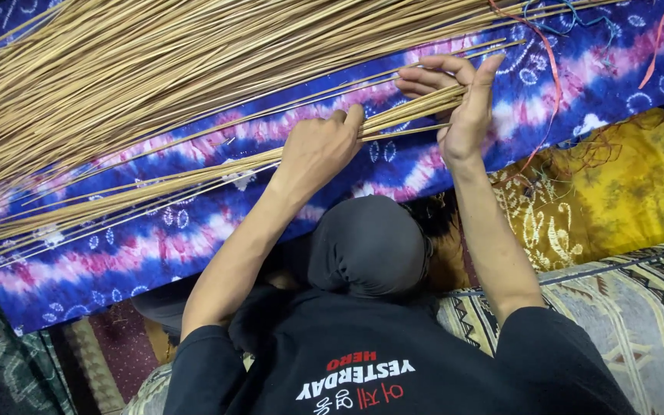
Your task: The person is gathering thin bamboo sticks into bundles and securing them by tying a thin string around them.
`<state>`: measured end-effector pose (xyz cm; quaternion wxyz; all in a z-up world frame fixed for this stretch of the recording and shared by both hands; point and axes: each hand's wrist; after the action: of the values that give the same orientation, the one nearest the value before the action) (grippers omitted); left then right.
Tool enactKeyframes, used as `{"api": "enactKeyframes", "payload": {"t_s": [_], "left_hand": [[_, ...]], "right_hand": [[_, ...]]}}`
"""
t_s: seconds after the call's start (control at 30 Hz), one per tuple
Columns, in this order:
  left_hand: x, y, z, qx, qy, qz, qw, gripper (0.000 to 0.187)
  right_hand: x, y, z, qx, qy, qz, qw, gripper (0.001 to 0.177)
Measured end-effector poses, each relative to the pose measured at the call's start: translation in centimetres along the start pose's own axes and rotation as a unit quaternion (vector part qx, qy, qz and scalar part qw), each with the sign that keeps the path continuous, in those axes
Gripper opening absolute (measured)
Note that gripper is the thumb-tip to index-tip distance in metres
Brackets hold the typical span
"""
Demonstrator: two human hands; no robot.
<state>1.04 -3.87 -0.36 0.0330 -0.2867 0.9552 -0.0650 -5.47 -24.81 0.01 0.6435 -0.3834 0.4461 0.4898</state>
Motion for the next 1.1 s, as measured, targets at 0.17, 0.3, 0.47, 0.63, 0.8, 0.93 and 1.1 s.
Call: {"api": "enactKeyframes", "payload": {"t_s": [0.17,0.3,0.47,0.63,0.8,0.93,1.1], "left_hand": [[-0.3,0.4,0.8,0.008,0.029,-0.021,0.999,0.014],[0.0,-0.2,1.0,0.014,0.032,-0.038,0.999,0.011],[0.0,0.1,0.8,0.021,0.046,-0.046,0.998,0.012],[-0.1,0.0,1.0,0.030,0.066,-0.049,0.996,0.016],[-0.5,0.3,1.1,0.006,0.080,-0.043,0.996,0.020],[-0.2,0.0,2.8,-0.020,0.122,-0.034,0.992,0.013],[0.8,0.4,2.5,-0.036,0.099,-0.029,0.994,0.015]], "right_hand": [[-1.2,-0.9,-1.5,-0.014,0.039,-0.068,0.997,0.093],[0.1,-0.5,-0.2,-0.083,0.099,-0.033,0.991,0.102],[0.0,-1.3,0.5,-0.077,0.115,-0.042,0.989,0.103],[0.1,-1.5,0.7,-0.094,0.085,-0.061,0.990,0.098],[-0.2,-1.0,-0.6,-0.043,0.304,-0.162,0.938,0.085],[1.7,0.1,1.7,-0.134,0.622,-0.308,0.707,0.023],[8.2,0.1,-2.0,-0.115,0.741,-0.320,0.579,0.056]]}}
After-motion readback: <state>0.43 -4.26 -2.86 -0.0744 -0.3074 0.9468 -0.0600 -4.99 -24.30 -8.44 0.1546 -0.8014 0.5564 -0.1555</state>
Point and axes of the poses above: each hand's wrist, its own y-axis away from the middle knuckle, its own z-axis out of the palm, x = y × z, and after that the axes turned 12 degrees about -x, right-handed
